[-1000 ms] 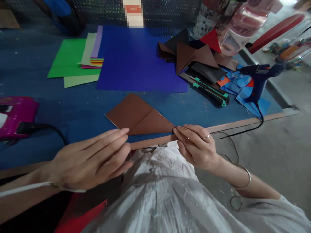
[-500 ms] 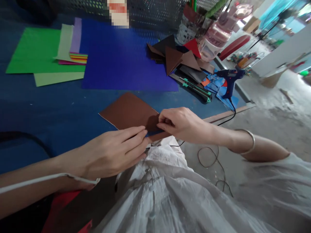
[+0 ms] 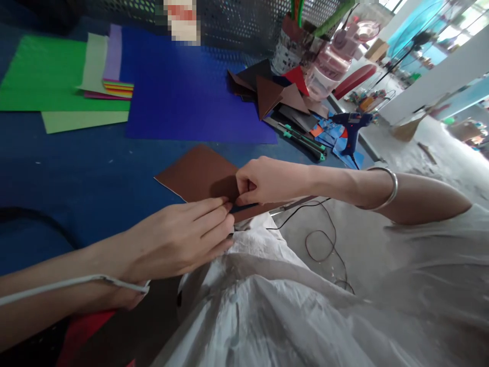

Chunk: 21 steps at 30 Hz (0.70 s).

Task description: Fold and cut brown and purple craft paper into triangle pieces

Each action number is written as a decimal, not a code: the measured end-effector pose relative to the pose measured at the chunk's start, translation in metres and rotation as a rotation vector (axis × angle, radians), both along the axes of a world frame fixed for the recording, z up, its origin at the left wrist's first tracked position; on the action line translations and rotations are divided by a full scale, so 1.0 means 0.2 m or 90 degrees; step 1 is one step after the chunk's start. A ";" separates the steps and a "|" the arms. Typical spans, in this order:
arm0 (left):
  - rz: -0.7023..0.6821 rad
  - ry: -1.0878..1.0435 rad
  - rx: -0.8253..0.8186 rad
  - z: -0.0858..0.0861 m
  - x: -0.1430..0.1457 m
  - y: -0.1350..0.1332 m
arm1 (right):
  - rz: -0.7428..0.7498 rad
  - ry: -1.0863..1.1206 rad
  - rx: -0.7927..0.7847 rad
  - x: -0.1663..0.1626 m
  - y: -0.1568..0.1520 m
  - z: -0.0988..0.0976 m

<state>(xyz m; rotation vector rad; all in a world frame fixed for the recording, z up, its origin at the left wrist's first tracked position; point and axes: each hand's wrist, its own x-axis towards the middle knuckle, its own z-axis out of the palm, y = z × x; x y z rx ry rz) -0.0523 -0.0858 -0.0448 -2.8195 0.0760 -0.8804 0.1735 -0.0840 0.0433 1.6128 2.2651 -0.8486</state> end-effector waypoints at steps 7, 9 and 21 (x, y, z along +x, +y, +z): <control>0.003 -0.010 -0.030 0.00 -0.01 0.00 | -0.039 0.016 -0.056 0.11 -0.02 0.00; 0.004 -0.009 -0.043 -0.01 -0.02 0.00 | -0.055 0.021 -0.055 0.14 -0.03 0.00; -0.002 0.028 -0.087 -0.03 -0.04 0.01 | -0.167 0.023 -0.084 0.29 -0.09 0.01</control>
